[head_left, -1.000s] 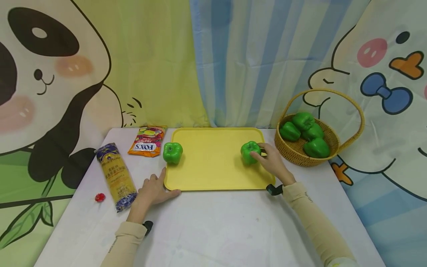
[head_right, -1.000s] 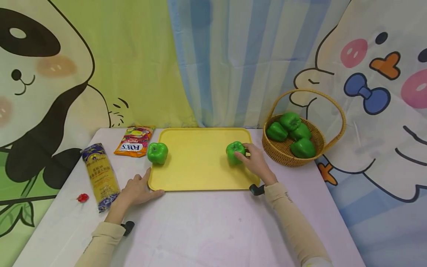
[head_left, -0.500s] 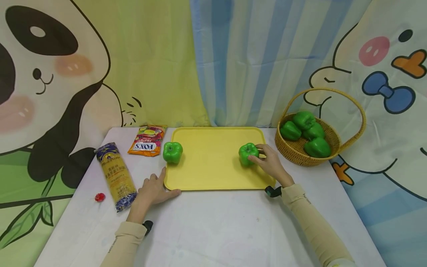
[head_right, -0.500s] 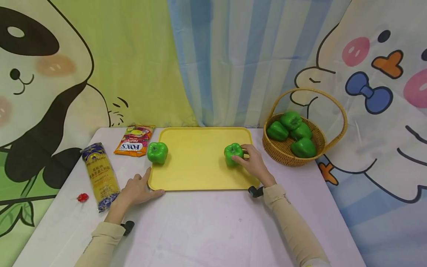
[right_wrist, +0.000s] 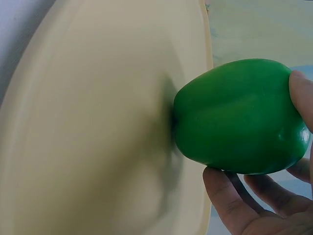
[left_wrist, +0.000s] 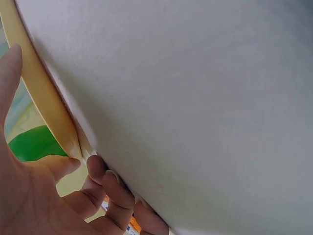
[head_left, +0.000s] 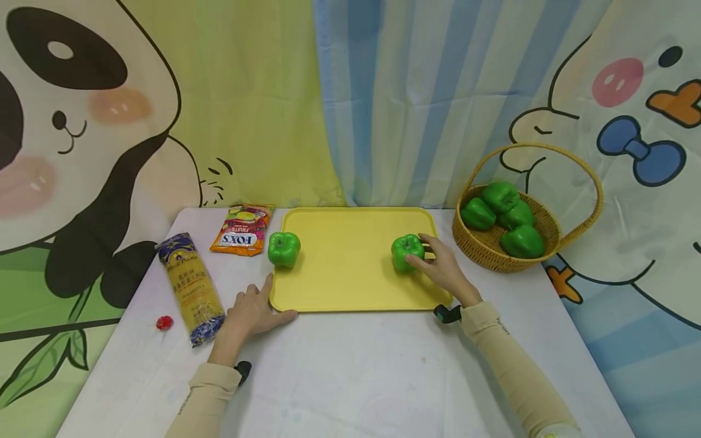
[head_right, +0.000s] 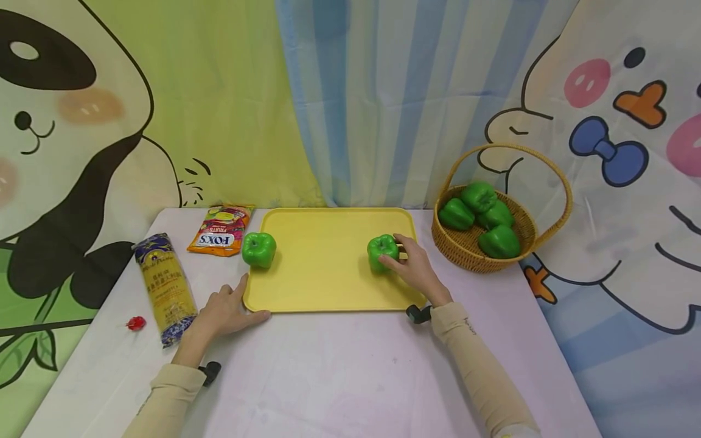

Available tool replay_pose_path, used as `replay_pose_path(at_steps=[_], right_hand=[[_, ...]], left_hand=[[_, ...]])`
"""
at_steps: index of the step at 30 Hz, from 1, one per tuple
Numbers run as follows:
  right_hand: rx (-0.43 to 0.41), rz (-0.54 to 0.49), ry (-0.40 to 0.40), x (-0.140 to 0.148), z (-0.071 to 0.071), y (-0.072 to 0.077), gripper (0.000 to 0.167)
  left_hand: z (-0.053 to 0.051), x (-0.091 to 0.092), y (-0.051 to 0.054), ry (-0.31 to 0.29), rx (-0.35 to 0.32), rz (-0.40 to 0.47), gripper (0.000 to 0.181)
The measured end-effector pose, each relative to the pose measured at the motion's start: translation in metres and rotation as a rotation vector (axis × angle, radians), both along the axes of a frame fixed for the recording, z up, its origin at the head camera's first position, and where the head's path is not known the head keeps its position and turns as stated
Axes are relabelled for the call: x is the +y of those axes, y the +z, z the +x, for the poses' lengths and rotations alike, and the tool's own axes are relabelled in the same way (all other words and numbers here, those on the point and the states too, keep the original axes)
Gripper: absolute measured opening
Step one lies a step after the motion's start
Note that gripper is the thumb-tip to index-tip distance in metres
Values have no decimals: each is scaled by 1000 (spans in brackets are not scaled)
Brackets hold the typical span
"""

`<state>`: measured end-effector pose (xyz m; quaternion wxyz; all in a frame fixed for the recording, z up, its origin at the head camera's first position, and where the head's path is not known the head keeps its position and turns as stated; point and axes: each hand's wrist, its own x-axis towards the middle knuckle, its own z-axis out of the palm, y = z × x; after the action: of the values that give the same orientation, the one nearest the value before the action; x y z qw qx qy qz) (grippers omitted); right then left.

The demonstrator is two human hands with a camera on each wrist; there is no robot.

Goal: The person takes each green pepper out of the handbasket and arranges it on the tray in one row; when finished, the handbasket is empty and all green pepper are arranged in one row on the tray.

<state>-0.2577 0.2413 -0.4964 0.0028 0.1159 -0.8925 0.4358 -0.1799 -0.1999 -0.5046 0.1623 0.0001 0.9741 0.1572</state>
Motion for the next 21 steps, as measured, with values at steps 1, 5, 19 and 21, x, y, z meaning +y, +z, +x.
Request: replay_pose_path(at_steps=[1, 5, 19, 21], right_hand=[[5, 8, 3, 0, 0, 0, 81], [25, 48, 13, -3, 0, 1, 80], [-53, 37, 50, -21, -3, 1, 83], [-44, 40, 56, -24, -5, 1, 84]], left_hand=[[0, 0, 0, 0, 0, 0, 120], [0, 0, -1, -2, 2, 2, 121], [1, 0, 0, 0, 6, 4, 121], [1, 0, 0, 0, 8, 5, 120]])
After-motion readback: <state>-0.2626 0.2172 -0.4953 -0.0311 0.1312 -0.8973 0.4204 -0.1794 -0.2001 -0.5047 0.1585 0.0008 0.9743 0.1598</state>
